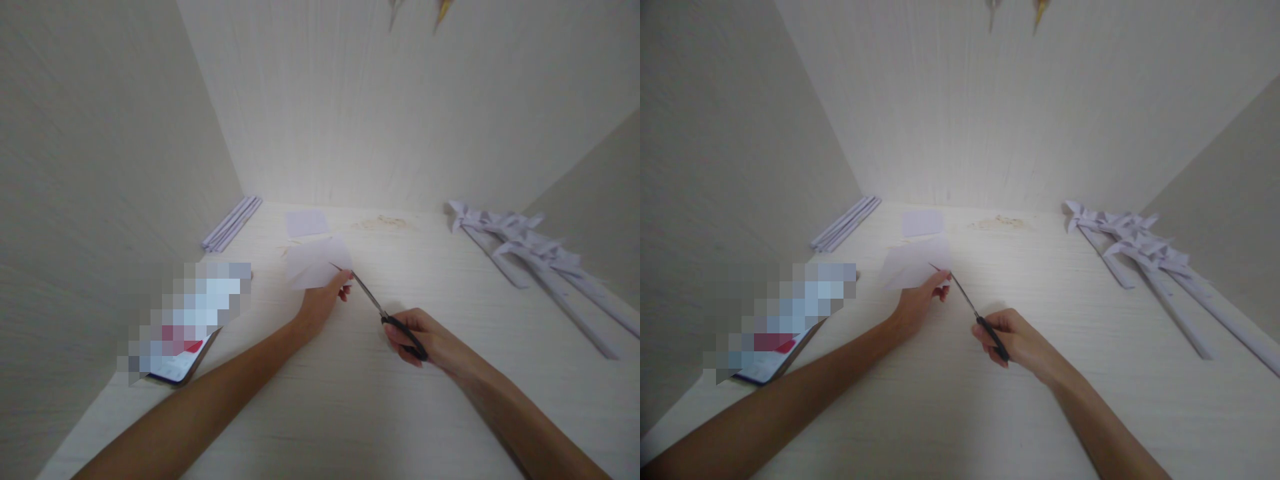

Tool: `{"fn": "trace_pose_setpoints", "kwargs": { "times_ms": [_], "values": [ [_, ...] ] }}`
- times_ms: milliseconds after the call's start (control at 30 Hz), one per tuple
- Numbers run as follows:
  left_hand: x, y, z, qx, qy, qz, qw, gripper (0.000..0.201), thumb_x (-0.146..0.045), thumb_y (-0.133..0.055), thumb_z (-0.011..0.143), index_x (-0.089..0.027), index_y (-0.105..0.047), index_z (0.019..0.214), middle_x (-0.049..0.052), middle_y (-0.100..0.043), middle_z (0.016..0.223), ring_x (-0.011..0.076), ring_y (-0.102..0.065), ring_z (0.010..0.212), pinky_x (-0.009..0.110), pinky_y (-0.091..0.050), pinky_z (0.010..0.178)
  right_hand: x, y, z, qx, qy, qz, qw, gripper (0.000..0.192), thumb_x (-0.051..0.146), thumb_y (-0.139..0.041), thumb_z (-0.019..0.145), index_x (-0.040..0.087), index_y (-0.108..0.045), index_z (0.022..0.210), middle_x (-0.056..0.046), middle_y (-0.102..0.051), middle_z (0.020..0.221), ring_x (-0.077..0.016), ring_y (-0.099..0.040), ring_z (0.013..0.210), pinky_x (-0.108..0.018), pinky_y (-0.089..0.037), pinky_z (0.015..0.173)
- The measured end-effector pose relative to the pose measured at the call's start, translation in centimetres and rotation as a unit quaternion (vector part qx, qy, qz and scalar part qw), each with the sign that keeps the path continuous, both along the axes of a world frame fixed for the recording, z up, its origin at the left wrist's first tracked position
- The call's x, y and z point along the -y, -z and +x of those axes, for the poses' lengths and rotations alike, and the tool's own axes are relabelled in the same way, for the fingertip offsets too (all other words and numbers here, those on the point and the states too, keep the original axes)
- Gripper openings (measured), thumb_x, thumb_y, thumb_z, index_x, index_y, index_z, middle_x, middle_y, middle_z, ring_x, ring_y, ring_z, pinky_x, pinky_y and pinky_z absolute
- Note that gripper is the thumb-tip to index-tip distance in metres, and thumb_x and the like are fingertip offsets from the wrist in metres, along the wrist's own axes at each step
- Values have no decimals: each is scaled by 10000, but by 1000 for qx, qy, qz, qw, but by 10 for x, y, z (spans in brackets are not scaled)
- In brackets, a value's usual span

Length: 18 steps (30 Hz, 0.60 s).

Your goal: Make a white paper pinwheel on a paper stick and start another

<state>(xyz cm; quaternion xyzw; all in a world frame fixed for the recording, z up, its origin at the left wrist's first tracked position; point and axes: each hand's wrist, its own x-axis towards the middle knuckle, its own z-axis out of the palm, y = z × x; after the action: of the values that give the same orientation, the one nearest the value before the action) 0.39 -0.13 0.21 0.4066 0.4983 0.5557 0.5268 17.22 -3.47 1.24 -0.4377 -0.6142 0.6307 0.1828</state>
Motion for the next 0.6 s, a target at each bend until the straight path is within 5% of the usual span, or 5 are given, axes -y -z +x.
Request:
{"fn": "trace_pose_setpoints", "kwargs": {
  "times_ms": [600],
  "values": [
    [-1, 0, 1, 4, -2, -3, 1000, 184, -320, -568, 636, -148, -551, 572, -13, -515, 505, 79, -457, 436, 202, -370, 420, -1, 5, 1, -15, 12, -9, 1000, 443, 532, -533, 673, 177, -364, 468, 68, -338, 360, -34, -263, 300, -211, -138, 322]
  ]
}}
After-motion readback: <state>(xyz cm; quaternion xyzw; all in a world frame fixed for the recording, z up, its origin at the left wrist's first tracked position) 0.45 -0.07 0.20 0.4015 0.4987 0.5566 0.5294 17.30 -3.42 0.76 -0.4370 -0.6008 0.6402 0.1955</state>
